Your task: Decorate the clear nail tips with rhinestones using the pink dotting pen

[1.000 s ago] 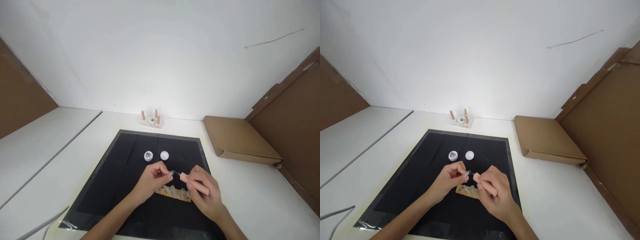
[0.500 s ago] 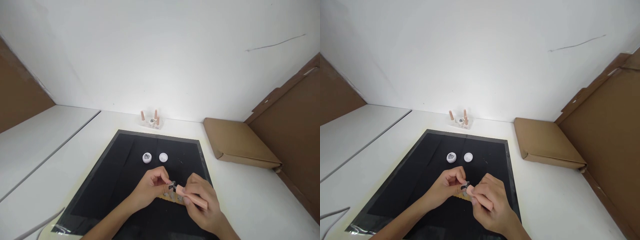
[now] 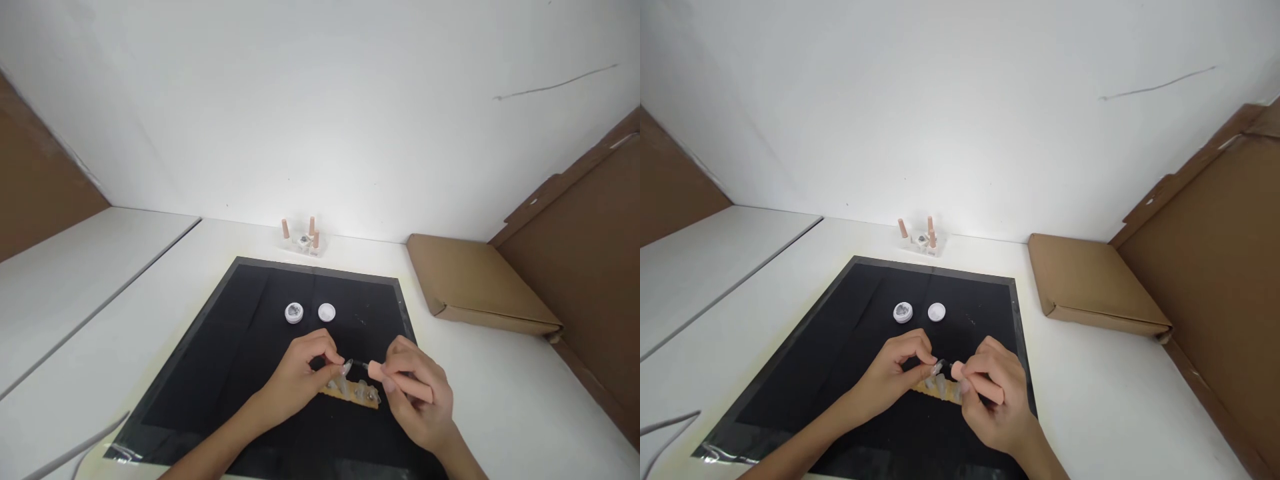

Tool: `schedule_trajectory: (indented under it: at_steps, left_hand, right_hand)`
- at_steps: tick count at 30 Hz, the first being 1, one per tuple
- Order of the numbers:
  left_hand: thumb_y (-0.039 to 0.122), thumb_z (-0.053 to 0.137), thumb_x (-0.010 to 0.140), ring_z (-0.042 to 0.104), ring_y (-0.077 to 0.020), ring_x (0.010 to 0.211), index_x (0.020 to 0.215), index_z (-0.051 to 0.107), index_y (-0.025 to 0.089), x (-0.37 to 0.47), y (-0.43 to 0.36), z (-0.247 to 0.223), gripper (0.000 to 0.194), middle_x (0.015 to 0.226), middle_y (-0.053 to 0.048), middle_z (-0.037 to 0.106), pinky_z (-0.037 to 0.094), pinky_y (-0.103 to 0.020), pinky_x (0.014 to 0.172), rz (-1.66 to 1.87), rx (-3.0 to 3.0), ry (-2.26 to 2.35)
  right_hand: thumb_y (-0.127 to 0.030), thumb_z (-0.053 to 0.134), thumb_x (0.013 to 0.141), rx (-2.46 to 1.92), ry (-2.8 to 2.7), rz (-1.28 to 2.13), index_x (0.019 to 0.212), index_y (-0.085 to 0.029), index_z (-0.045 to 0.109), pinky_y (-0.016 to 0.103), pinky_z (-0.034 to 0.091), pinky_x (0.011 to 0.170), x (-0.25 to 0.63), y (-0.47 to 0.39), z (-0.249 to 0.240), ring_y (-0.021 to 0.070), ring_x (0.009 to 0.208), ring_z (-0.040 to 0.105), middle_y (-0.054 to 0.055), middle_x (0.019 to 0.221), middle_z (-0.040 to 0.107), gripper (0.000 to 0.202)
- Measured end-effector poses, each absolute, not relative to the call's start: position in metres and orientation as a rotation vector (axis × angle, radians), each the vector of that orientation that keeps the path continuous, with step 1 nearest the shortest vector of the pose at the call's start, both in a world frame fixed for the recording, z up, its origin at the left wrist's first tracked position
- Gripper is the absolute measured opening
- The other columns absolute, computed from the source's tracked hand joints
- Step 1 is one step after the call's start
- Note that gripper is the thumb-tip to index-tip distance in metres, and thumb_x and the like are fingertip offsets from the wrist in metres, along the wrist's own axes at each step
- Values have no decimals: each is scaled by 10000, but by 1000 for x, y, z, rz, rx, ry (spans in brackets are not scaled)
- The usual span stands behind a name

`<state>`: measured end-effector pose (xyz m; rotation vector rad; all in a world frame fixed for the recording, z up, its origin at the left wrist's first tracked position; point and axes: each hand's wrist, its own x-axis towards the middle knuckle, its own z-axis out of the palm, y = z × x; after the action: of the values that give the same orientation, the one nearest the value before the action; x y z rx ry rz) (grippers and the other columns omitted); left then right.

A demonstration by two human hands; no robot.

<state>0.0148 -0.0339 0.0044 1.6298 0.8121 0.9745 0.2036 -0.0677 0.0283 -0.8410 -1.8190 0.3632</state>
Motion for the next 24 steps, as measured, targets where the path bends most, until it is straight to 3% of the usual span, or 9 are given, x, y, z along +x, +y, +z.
schedule_trajectory:
  at_steps: [7, 24]
  left_hand:
    - [63, 582, 793, 522, -104, 636, 655, 591, 133, 16, -34, 2, 155, 676, -6, 533, 399, -201, 578, 1081, 1967, 811]
    - [61, 525, 845, 517, -117, 660, 665, 547, 142, 11, -34, -6, 198, 685, -29, 551, 428, -224, 598, 1193, 2318, 725]
  right_hand:
    - [-49, 470, 714, -763, -1930, 518, 745, -199, 481, 255, 303, 496, 198, -68, 38, 120, 530, 395, -21, 567, 485, 153]
    - [-53, 486, 741, -894, -1854, 417, 743, -208, 480, 258, 327, 505, 202, -64, 30, 131, 547, 414, -18, 595, 486, 156]
